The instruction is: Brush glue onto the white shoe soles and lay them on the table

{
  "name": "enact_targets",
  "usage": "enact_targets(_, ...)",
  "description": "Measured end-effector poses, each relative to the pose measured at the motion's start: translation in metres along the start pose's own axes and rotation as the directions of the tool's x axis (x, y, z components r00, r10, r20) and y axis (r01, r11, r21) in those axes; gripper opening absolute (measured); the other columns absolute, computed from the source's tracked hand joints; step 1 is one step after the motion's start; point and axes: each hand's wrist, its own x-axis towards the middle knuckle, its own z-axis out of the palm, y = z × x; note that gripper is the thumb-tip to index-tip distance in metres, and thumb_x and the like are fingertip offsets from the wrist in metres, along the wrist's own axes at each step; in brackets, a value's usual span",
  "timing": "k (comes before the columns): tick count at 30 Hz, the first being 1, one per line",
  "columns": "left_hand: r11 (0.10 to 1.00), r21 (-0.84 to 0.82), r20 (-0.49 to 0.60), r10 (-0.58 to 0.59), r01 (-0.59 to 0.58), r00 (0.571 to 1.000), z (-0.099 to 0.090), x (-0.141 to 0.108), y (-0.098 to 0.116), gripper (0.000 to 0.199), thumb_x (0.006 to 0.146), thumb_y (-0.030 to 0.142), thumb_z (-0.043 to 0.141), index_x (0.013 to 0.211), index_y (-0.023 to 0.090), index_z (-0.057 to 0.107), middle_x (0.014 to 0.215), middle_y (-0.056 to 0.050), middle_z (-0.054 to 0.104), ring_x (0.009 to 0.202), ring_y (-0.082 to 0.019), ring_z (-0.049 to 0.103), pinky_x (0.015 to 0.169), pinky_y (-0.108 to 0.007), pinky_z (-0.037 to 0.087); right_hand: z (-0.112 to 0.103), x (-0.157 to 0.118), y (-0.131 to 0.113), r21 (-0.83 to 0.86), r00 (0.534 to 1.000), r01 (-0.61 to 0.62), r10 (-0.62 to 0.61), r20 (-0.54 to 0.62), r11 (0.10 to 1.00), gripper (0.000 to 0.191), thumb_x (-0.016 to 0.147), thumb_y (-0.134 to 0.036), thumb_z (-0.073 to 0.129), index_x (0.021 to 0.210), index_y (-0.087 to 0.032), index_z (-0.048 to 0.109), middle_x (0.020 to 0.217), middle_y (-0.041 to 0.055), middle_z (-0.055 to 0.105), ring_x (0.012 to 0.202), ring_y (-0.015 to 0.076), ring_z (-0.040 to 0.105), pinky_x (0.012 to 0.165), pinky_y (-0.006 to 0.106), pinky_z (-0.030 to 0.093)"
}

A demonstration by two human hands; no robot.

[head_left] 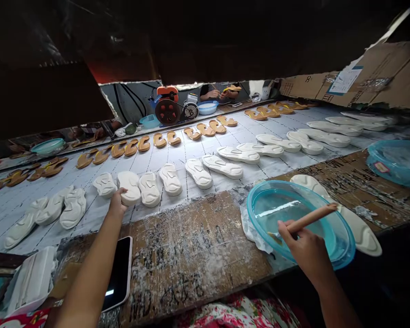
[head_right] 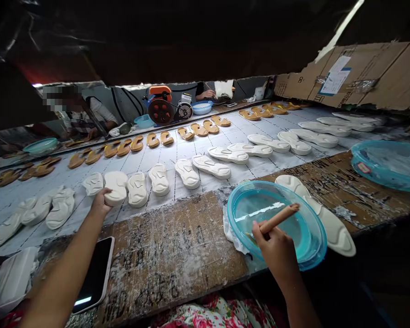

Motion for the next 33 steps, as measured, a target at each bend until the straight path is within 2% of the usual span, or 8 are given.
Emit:
enact_targets(5, 0.981, -0.167, 0.350, -0.030, 0.094, 0.936, -0.001, -0.069, -0.021, 0.050, 0.072, 0.013, 0.047, 0.121, 0.019, 0.050, 0.102, -0.007, 0.064, 0.091, -0.023, 0.061, 0.083, -0.043, 0.049, -0.010, -0.008, -0.006, 0.013, 1.000, -0.017, 0.018, -0.021, 1.000, 0.052, 0.067, -0.066, 0.045, 0.065, -0.017, 0.063, 0.061, 0.0044, 0.060, 0.067, 0.0196, 0.058, 0.059, 0.026, 0.037)
enact_targets(8, 0.912, -0.230, 0.651, -0.114, 0.339, 0.750, 0.013, -0.123, -0.037, 0.055, 0.077, 0.026, 0.046, 0.130, 0.017, 0.041, 0.108, -0.012, 0.063, 0.097, -0.026, 0.059, 0.087, -0.046, 0.045, -0.020, -0.016, -0.013, 0.070, 0.997, -0.012, 0.017, -0.074, 0.997, 0.040, 0.078, -0.052, 0.044, 0.070, -0.017, 0.061, 0.069, 0.0020, 0.061, 0.071, 0.0148, 0.057, 0.065, 0.024, 0.039)
enact_targets(13, 0.876, 0.010, 0.754, -0.323, 0.483, 0.571, 0.037, -0.186, -0.056, 0.055, 0.085, 0.051, 0.039, 0.120, 0.010, 0.052, 0.096, -0.012, 0.067, 0.092, -0.021, 0.061, 0.084, -0.034, 0.045, -0.024, -0.016, -0.035, 0.290, 0.983, 0.181, -0.160, -0.092, 0.940, 0.025, 0.081, -0.036, 0.051, 0.068, -0.016, 0.058, 0.053, -0.0019, 0.052, 0.047, 0.0068, 0.046, 0.045, 0.019, 0.036)
enact_targets(16, 0.869, 0.148, 0.821, -0.374, 0.472, 0.431, 0.035, -0.207, -0.057, 0.053, 0.081, 0.054, 0.046, 0.105, 0.009, 0.063, 0.085, -0.009, 0.069, 0.082, -0.018, 0.061, 0.075, -0.027, 0.044, -0.021, -0.015, -0.059, 0.461, 0.897, 0.427, -0.430, -0.106, 0.778, 0.017, 0.080, -0.033, 0.052, 0.078, -0.018, 0.062, 0.065, -0.0006, 0.058, 0.057, 0.0084, 0.054, 0.051, 0.020, 0.043)
enact_targets(19, 0.834, 0.225, 0.834, -0.432, 0.503, 0.343, 0.027, -0.219, -0.049, 0.052, 0.071, 0.057, 0.057, 0.089, 0.009, 0.068, 0.070, -0.006, 0.068, 0.070, -0.015, 0.059, 0.069, -0.023, 0.042, -0.018, -0.015, -0.089, 0.506, 0.726, 0.639, -0.671, -0.150, 0.579, 0.016, 0.076, -0.023, 0.055, 0.090, -0.021, 0.064, 0.078, 0.0006, 0.061, 0.074, 0.0121, 0.057, 0.068, 0.028, 0.046)
enact_targets(23, 0.797, 0.242, 0.828, -0.467, 0.553, 0.310, 0.017, -0.228, -0.033, 0.045, 0.063, 0.054, 0.067, 0.075, 0.011, 0.070, 0.063, -0.003, 0.065, 0.060, -0.010, 0.053, 0.063, -0.019, 0.039, -0.017, -0.011, -0.118, 0.426, 0.478, 0.836, -0.841, -0.254, 0.346, 0.030, 0.075, -0.008, 0.051, 0.103, -0.015, 0.060, 0.080, 0.0030, 0.058, 0.077, 0.0125, 0.053, 0.070, 0.032, 0.041)
enact_targets(28, 0.850, 0.238, 0.854, -0.414, 0.470, 0.315, 0.007, -0.234, -0.022, 0.042, 0.069, 0.051, 0.063, 0.086, 0.013, 0.069, 0.070, -0.002, 0.064, 0.065, -0.010, 0.052, 0.064, -0.018, 0.037, -0.024, -0.001, -0.121, 0.314, 0.516, 0.847, -0.805, -0.293, 0.429, 0.033, 0.075, -0.010, 0.052, 0.105, -0.022, 0.061, 0.080, 0.0032, 0.059, 0.078, 0.0140, 0.052, 0.073, 0.035, 0.039)
enact_targets(33, 0.946, 0.293, 0.898, -0.322, 0.137, 0.302, 0.000, -0.235, -0.016, 0.046, 0.084, 0.049, 0.042, 0.102, 0.015, 0.065, 0.084, -0.004, 0.061, 0.072, -0.012, 0.046, 0.070, -0.021, 0.036, -0.035, -0.006, -0.123, 0.336, 0.530, 0.834, -0.804, -0.270, 0.437, 0.026, 0.076, -0.011, 0.050, 0.099, -0.019, 0.061, 0.076, 0.0037, 0.058, 0.075, 0.0147, 0.052, 0.072, 0.034, 0.038)
